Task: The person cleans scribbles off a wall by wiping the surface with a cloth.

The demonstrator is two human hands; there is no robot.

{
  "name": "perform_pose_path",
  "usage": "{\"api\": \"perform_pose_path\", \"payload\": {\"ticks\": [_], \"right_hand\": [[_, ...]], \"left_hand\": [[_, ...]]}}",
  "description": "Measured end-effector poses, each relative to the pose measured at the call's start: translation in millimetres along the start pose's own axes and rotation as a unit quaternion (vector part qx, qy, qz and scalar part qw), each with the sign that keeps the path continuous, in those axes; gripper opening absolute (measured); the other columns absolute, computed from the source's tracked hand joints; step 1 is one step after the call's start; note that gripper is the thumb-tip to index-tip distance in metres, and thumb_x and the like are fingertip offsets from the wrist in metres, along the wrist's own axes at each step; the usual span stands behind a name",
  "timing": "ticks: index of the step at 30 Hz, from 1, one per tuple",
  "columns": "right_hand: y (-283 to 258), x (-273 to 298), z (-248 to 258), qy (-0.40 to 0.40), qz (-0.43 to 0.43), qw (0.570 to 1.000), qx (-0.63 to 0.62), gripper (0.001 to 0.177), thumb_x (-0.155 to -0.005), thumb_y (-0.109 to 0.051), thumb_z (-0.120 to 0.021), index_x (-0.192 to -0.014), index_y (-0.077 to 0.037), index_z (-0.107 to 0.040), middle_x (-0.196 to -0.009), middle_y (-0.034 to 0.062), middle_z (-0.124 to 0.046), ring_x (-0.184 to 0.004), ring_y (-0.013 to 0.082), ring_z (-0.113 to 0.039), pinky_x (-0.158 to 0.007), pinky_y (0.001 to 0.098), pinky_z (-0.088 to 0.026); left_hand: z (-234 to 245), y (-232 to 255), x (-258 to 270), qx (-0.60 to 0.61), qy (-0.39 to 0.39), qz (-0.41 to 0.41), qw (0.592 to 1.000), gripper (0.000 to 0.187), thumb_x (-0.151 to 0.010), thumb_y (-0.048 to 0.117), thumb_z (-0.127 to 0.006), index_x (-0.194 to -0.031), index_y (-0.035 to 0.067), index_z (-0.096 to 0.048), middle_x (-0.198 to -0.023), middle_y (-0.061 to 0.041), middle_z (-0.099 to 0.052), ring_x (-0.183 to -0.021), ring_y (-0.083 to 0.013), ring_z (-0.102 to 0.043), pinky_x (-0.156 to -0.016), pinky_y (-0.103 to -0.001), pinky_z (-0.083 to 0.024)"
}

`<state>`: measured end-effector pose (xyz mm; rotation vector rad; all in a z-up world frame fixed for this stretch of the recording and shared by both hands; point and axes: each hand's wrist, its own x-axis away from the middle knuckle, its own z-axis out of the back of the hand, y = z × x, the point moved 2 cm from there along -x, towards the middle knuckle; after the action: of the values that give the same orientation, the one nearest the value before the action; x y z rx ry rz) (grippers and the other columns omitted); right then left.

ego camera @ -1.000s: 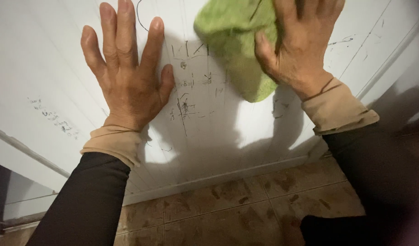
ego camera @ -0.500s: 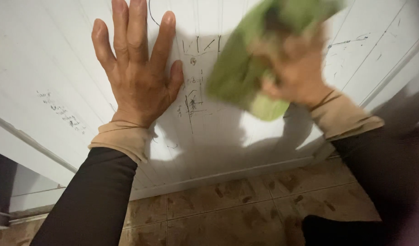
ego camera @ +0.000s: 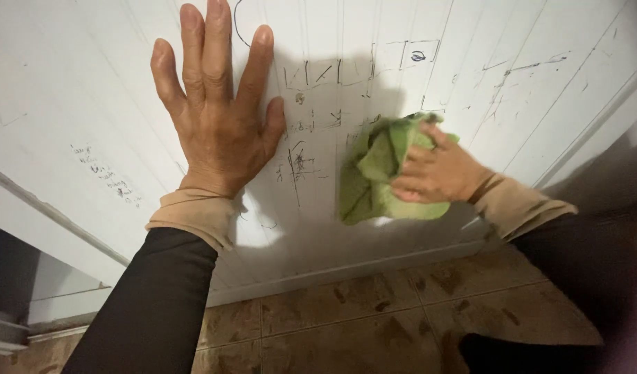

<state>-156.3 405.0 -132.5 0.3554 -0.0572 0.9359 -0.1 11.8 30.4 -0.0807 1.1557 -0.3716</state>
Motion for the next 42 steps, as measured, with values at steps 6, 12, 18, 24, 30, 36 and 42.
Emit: {"api": "perform_pose_path", "payload": {"ticks": [6,12,18,24,30,36,42], "right_hand": [[53.0,49.6,86.6,0.556,-0.093,0.793,0.231,0.085,-0.113,-0.078,-0.054,-0.185,-0.033,-0.045,-0.188,0.0184,-0.031,-0.178,0.0471,-0.012,-0.145,0.0752,0.002],[40.0,29.9,91.6,0.613,-0.109,0.763,0.172,0.085,-0.12,-0.068,-0.047,-0.192,-0.025,-0.038,-0.198,0.0181,-0.019,-0.185,0.0405,-0.012,-0.144,0.072,0.001],[28.2,6.3,-5.9,0.48,0.05,0.837,0.259,0.064,-0.122,-0.08,-0.04,-0.167,-0.037,-0.054,-0.202,0.0127,-0.014,-0.185,0.0341,-0.007,-0.148,0.0729,0.003],[53.7,25.9,55.5,0.587,-0.016,0.737,0.335,0.077,-0.122,-0.083,-0.044,-0.186,-0.039,-0.044,-0.202,0.0085,0.008,-0.184,0.0382,0.006,-0.15,0.0729,0.007],[46.0,38.1,111.3,0.595,-0.154,0.779,0.126,0.087,-0.112,-0.066,-0.057,-0.189,-0.03,-0.039,-0.192,0.0196,-0.021,-0.179,0.0439,-0.015,-0.145,0.0798,-0.006],[9.4,-6.4,51.1,0.485,-0.003,0.863,0.138,0.043,-0.118,-0.063,-0.062,-0.147,-0.03,-0.058,-0.145,0.0119,-0.044,-0.154,0.0407,-0.045,-0.137,0.084,-0.015],[32.7,-3.8,57.3,0.56,0.034,0.813,0.156,0.06,-0.109,-0.066,-0.065,-0.145,-0.018,-0.072,-0.163,0.0163,-0.07,-0.155,0.05,-0.055,-0.138,0.0825,-0.018]], "left_hand": [[3.9,1.5,2.2,-0.005,-0.017,0.003,1.0,0.089,-0.103,0.023,-0.079,-0.187,0.021,-0.048,-0.191,-0.021,-0.024,-0.178,-0.0465,-0.018,-0.144,-0.07,-0.009],[3.7,0.7,-0.4,0.01,-0.012,0.007,1.0,0.089,-0.104,0.024,-0.08,-0.187,0.022,-0.048,-0.191,-0.023,-0.021,-0.178,-0.0468,-0.016,-0.144,-0.071,-0.009],[2.0,0.7,-0.4,0.001,-0.017,0.011,1.0,0.088,-0.106,0.026,-0.082,-0.187,0.023,-0.047,-0.192,-0.021,-0.021,-0.179,-0.0449,-0.015,-0.145,-0.07,-0.008],[1.1,0.0,0.2,-0.006,-0.006,0.003,1.0,0.088,-0.105,0.023,-0.077,-0.187,0.022,-0.047,-0.191,-0.022,-0.024,-0.178,-0.0456,-0.017,-0.144,-0.07,-0.008],[1.5,0.2,1.5,0.0,-0.01,0.001,1.0,0.088,-0.105,0.022,-0.077,-0.188,0.02,-0.048,-0.191,-0.023,-0.024,-0.178,-0.0474,-0.018,-0.144,-0.071,-0.008],[-1.8,0.5,0.2,-0.007,0.0,0.004,1.0,0.088,-0.103,0.023,-0.077,-0.187,0.022,-0.048,-0.191,-0.022,-0.023,-0.178,-0.0455,-0.018,-0.144,-0.07,-0.009],[2.9,1.6,2.0,-0.002,0.001,-0.003,1.0,0.087,-0.104,0.023,-0.077,-0.186,0.02,-0.048,-0.19,-0.022,-0.025,-0.178,-0.0477,-0.021,-0.144,-0.07,-0.011]]}}
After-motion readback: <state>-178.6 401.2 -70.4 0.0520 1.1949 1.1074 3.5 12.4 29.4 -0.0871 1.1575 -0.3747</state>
